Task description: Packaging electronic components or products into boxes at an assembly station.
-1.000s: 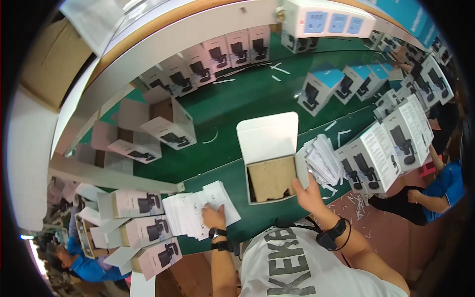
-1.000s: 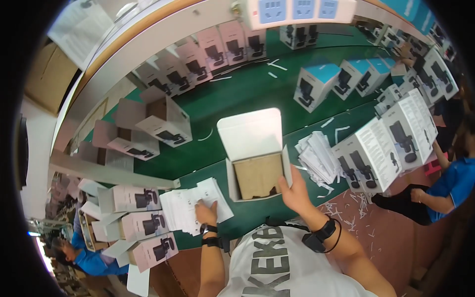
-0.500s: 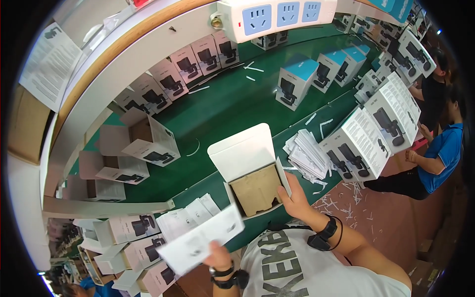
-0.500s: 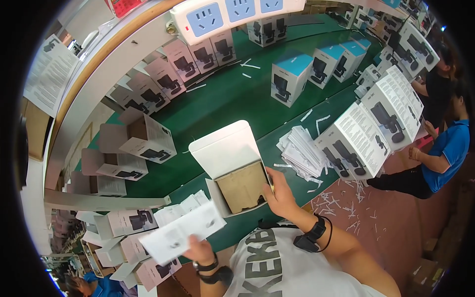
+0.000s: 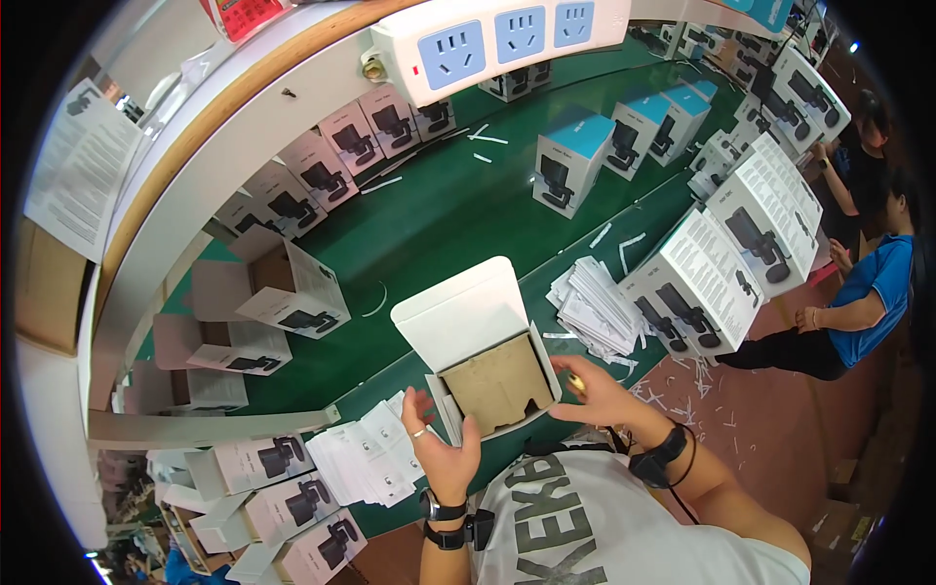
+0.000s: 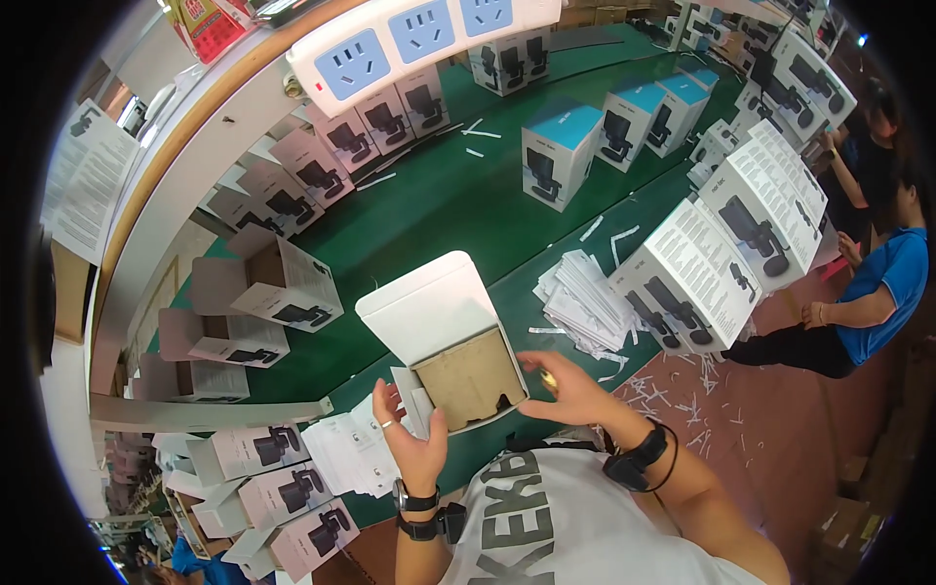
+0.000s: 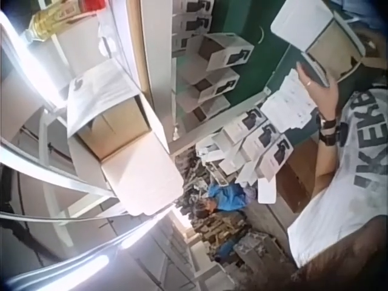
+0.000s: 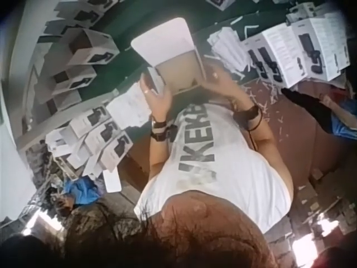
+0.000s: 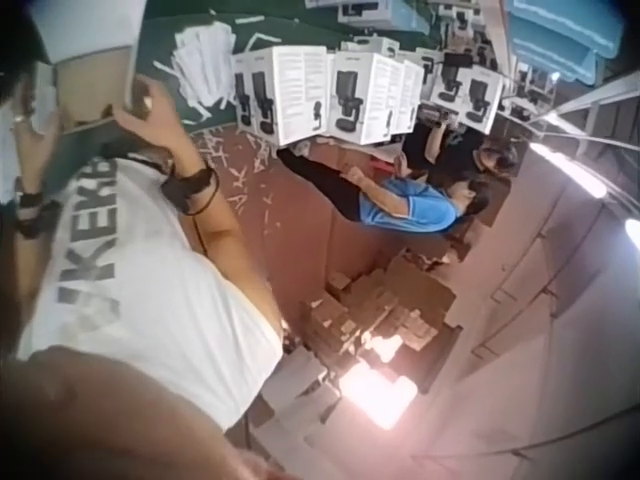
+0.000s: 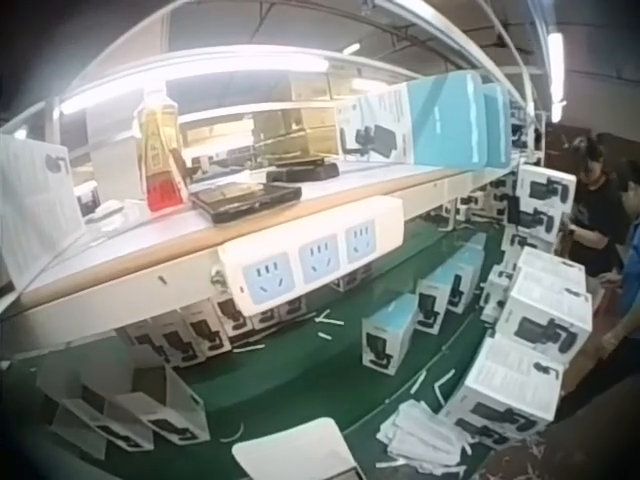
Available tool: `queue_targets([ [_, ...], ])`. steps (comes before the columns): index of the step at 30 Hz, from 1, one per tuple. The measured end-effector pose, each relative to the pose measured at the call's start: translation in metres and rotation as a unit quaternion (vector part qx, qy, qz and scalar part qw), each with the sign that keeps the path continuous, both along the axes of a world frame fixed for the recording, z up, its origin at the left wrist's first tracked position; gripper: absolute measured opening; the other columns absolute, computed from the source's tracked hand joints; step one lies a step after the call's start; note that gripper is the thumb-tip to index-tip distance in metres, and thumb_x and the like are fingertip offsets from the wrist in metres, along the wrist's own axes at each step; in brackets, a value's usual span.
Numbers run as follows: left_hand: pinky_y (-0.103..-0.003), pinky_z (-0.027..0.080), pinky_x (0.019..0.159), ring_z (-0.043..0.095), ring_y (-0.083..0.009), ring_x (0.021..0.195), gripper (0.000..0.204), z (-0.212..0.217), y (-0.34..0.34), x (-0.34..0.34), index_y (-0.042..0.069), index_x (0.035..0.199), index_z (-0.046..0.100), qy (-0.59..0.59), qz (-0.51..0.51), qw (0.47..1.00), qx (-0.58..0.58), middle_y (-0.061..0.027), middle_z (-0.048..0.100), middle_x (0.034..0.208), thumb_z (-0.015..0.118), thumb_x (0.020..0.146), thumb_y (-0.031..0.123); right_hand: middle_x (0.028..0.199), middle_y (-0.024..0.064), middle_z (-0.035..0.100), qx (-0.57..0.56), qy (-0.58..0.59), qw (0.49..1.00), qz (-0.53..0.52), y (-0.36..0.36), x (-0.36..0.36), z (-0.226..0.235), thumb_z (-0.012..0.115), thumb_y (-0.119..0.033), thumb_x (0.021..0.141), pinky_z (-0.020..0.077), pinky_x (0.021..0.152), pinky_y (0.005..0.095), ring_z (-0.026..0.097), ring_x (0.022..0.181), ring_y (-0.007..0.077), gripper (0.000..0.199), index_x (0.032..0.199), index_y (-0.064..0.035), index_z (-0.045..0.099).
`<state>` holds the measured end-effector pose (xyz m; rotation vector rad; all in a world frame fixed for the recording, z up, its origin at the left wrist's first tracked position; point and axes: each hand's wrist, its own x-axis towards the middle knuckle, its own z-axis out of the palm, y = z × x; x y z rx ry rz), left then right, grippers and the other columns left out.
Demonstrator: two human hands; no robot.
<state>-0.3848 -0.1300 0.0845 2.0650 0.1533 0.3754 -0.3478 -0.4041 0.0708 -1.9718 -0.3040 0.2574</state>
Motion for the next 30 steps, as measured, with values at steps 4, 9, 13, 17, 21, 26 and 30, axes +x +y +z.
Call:
queue_targets([
  [4,-0.048,0.044,0.105,0.054,-0.0399,0.123,0.088,-0.015,0.002,-0.011,-0.002,0.153,0.038,0.064,-0.015,0.996,-0.060,-0.0259,0.051,0.139,0.081,0.078,0.011,0.117,0.0071,0.066,0.089,0.204,0.975,0.009,-0.029,0.011,-0.005,0.077,-0.024,0.095,0.0505,0.091,0.0278,0.062,0.105,0.0148,0.064,0.148,-0.0025,0.049],
  [9,-0.050,0.036,0.117,0.046,-0.0450,0.138,0.092,-0.007,-0.003,-0.012,-0.003,0.156,0.036,-0.029,-0.073,0.991,0.108,-0.0293,0.046,0.149,0.084,0.081,0.019,0.101,0.0027,0.068,0.094,0.162,0.976,-0.112,0.019,0.019,-0.005,0.077,-0.030,0.094,0.0520,0.079,0.0291,0.064,0.090,0.0128,0.050,0.133,-0.0033,0.060],
  [13,-0.055,0.033,0.120,0.038,-0.0514,0.145,0.095,0.027,-0.044,0.012,-0.002,0.156,0.040,-0.043,-0.215,0.948,0.232,-0.0298,0.041,0.156,0.086,0.082,0.036,0.102,0.0077,0.068,0.000,0.099,0.987,-0.124,0.036,0.019,0.000,0.073,-0.025,0.098,0.0506,0.073,0.0320,0.064,0.086,0.0144,0.029,0.116,-0.0029,0.066],
  [17,-0.059,0.031,0.119,0.035,-0.0515,0.149,0.094,0.008,-0.052,0.018,0.001,0.155,0.044,-0.005,-0.217,0.874,0.435,-0.0238,0.039,0.162,0.083,0.082,0.046,0.095,0.0110,0.069,-0.030,-0.042,0.993,-0.109,0.020,0.030,0.011,0.072,-0.023,0.097,0.0512,0.069,0.0365,0.067,0.080,0.0221,0.019,0.104,-0.0064,0.066],
  [21,-0.060,0.031,0.119,0.036,-0.0494,0.149,0.087,0.008,-0.048,0.017,0.004,0.153,0.049,-0.019,-0.225,0.890,0.395,-0.0170,0.041,0.164,0.082,0.083,0.044,0.086,0.0091,0.070,-0.125,-0.193,0.969,-0.086,0.011,0.062,0.016,0.073,-0.022,0.094,0.0518,0.066,0.0399,0.068,0.077,0.0270,0.014,0.100,-0.0105,0.067],
  [26,-0.059,0.032,0.119,0.038,-0.0477,0.148,0.085,0.006,-0.050,0.014,0.006,0.152,0.052,-0.032,-0.215,0.895,0.391,-0.0163,0.045,0.161,0.083,0.082,0.044,0.075,0.0049,0.070,-0.165,-0.331,0.928,-0.048,0.010,0.083,0.019,0.079,-0.019,0.087,0.0526,0.064,0.0391,0.068,0.069,0.0278,0.014,0.096,-0.0112,0.071],
  [30,-0.059,0.033,0.118,0.039,-0.0475,0.148,0.084,0.008,-0.050,0.016,0.006,0.151,0.053,-0.035,-0.210,0.896,0.389,-0.0162,0.046,0.160,0.083,0.082,0.044,0.077,0.0038,0.070,-0.130,-0.271,0.954,0.004,-0.001,0.082,0.021,0.079,-0.020,0.087,0.0512,0.063,0.0381,0.068,0.068,0.0245,0.011,0.092,-0.0127,0.072],
])
